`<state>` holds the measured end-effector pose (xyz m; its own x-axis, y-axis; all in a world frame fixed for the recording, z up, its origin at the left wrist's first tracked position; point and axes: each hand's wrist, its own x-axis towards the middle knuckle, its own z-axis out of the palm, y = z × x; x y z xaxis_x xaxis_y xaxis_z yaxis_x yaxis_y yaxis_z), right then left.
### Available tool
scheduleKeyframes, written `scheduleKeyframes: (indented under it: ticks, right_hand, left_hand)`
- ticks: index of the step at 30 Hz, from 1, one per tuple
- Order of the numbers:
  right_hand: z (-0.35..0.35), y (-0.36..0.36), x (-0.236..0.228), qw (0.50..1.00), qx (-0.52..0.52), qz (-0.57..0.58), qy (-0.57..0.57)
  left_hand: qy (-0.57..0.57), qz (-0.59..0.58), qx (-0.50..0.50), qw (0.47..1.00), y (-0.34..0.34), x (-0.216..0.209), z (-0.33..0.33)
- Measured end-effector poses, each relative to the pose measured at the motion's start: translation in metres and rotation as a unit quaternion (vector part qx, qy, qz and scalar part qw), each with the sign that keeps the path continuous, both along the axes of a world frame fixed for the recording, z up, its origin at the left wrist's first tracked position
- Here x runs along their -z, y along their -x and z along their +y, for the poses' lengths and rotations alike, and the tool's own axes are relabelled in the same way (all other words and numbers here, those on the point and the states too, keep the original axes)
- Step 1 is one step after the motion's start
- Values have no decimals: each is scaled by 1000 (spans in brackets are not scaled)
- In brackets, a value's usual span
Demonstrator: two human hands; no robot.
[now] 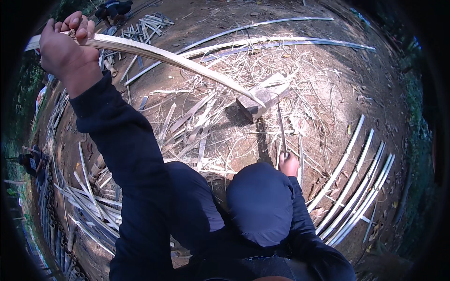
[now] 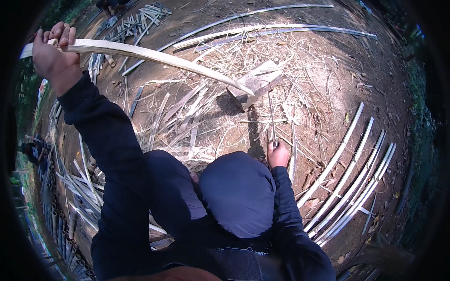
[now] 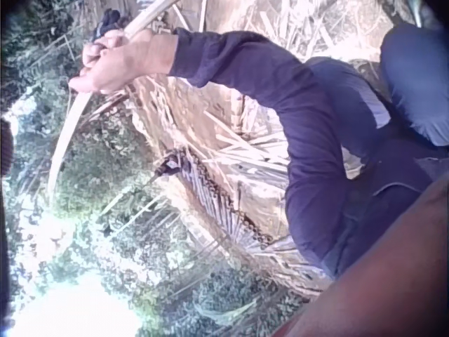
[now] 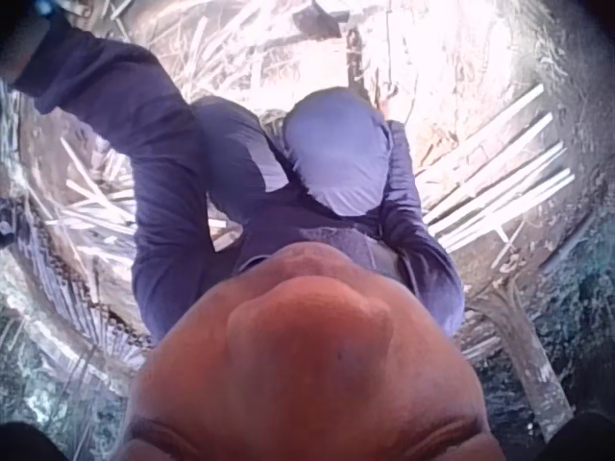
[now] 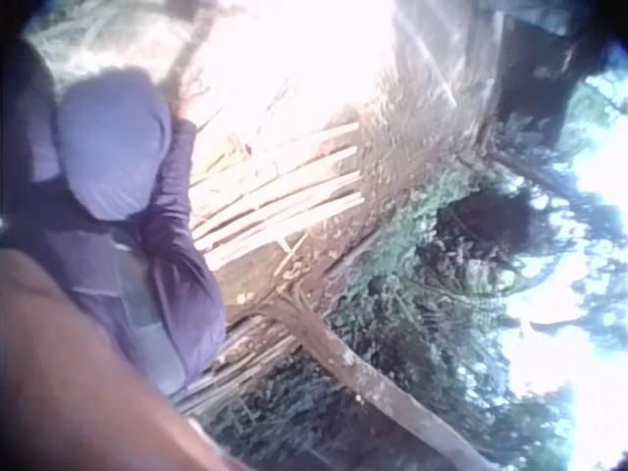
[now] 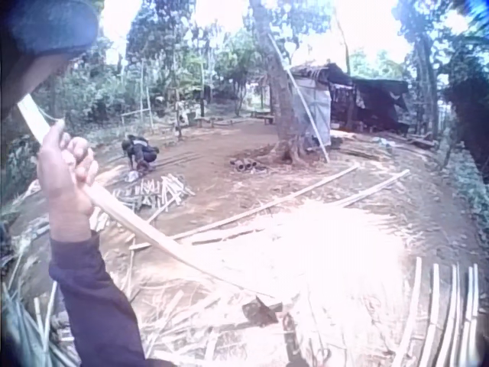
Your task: The person uses a blade to shave and smooth several bamboo strips, holding the strips against a wooden block and pulling the blade along them by hand.
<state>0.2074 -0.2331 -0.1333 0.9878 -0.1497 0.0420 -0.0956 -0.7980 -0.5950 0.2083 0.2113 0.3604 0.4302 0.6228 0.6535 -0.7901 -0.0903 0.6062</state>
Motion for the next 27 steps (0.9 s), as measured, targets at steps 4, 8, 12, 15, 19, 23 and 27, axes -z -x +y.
scheduleKeyframes:
  ticks: [4, 8, 12, 15, 19, 23, 27]
  right_hand:
    - [-38, 48, 14, 991, 57, 70, 99]
    - [-82, 48, 26, 991, -5, 48, 125]
    - [-41, 6, -37, 995, -26, -41, -88]
    - [36, -10, -162, 956, -263, -103, -84]
    - [74, -33, -213, 876, -458, 73, -131]
    - [81, -48, -251, 809, -499, 245, -192]
    - [87, -53, -273, 818, -473, 192, -264]
  left_hand:
    - [-79, -32, 319, 944, 13, 9, 47]
    - [-35, -137, 290, 947, 18, 12, 32]
    - [-74, -142, 415, 895, 23, 15, 49]
    - [-82, -166, 457, 870, 28, 21, 66]
    - [-22, -178, 433, 883, 32, 26, 80]
    - [7, -177, 340, 924, 46, 36, 116]
    - [214, -5, 136, 967, 64, 30, 112]
